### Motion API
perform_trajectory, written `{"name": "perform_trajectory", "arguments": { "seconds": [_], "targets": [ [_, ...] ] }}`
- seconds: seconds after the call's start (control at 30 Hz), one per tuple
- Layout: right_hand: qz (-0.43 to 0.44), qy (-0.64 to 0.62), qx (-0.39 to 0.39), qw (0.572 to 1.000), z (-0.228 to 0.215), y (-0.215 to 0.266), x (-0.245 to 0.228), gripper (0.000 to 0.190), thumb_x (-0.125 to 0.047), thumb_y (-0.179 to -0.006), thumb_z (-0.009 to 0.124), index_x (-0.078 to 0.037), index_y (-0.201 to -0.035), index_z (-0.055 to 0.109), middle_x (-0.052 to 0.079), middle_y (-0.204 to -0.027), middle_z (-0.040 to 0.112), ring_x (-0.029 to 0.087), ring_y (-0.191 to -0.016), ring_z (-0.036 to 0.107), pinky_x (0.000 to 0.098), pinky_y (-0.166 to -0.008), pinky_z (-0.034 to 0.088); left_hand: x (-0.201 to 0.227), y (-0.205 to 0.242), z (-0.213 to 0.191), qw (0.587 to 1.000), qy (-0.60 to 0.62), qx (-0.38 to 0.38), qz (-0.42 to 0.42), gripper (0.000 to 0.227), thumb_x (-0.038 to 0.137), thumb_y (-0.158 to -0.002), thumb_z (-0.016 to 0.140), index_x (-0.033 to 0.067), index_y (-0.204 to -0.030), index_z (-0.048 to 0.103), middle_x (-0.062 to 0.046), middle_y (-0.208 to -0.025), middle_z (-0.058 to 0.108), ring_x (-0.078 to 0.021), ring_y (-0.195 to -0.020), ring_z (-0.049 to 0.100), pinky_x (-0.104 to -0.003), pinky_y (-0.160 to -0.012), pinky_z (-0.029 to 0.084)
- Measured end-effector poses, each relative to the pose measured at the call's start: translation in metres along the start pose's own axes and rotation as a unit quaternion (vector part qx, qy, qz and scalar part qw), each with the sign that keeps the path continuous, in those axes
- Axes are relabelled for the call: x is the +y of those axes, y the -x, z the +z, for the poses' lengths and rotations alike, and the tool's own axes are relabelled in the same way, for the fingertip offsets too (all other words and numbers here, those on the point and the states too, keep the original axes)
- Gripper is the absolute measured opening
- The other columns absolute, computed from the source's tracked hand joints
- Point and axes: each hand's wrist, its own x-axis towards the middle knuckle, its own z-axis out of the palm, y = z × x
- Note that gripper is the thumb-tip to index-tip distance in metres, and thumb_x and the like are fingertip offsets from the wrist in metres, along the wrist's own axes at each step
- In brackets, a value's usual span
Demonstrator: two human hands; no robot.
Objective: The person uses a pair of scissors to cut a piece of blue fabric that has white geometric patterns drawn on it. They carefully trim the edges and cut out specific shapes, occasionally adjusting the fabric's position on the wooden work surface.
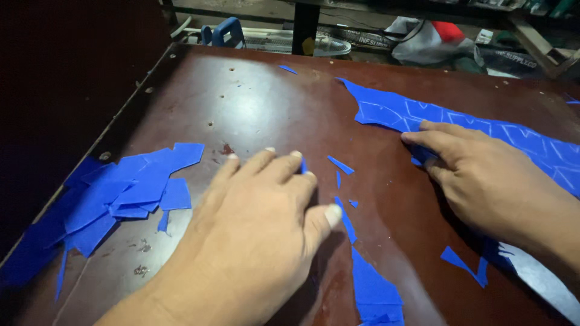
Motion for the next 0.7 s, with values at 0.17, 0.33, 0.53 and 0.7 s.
{"name": "perform_trajectory", "arguments": {
  "seconds": [0.17, 0.33, 0.53, 0.7],
  "targets": [
    [-0.079, 0.093, 0.075, 0.99, 0.013, -0.001, 0.021, 0.047, -0.025, -0.094, 0.051, -0.027, -0.141, 0.06, 0.002, -0.129, 0.06, 0.034, -0.112, 0.057, 0.0465, -0.101, 0.041, 0.009, 0.028, 0.018, 0.995, 0.027, 0.07, 0.058, 0.08, 0.07, -0.084, 0.052, 0.0103, -0.137, 0.06, -0.021, -0.151, 0.05, -0.0416, -0.139, 0.043, -0.065, -0.105, 0.029],
    [-0.068, 0.199, 0.13, 0.969, 0.013, -0.002, 0.021, 0.038, -0.034, -0.096, 0.055, -0.029, -0.132, 0.065, 0.016, -0.103, 0.063, 0.044, -0.088, 0.064, 0.0516, -0.087, 0.052, 0.035, 0.02, 0.037, 0.993, -0.089, 0.07, 0.026, 0.126, 0.108, -0.071, 0.052, 0.0071, -0.146, 0.048, -0.024, -0.159, 0.037, -0.0473, -0.144, 0.031, -0.072, -0.107, 0.022],
    [0.244, -0.019, 0.037, 0.969, -0.032, 0.008, -0.011, 0.029, -0.031, -0.101, 0.048, -0.015, -0.109, 0.07, 0.022, -0.113, 0.074, 0.048, -0.108, 0.065, 0.0536, -0.088, 0.046, 0.044, -0.043, 0.01, 0.996, -0.006, -0.088, -0.014, 0.037, 0.031, -0.099, 0.036, 0.0244, -0.119, 0.066, -0.019, -0.148, 0.048, -0.054, -0.14, 0.036, -0.082, -0.106, 0.027],
    [0.112, -0.262, 0.227, 0.931, -0.016, 0.047, 0.015, 0.011, -0.009, -0.105, 0.052, -0.008, -0.101, 0.063, 0.006, -0.077, 0.056, 0.018, -0.064, 0.046, 0.0368, -0.058, 0.035, 0.033, 0.007, 0.016, 0.992, 0.073, 0.071, -0.069, 0.082, 0.058, -0.094, 0.061, 0.0081, -0.155, 0.04, -0.022, -0.164, 0.031, -0.0399, -0.145, 0.03, -0.06, -0.111, 0.019]
  ]
}}
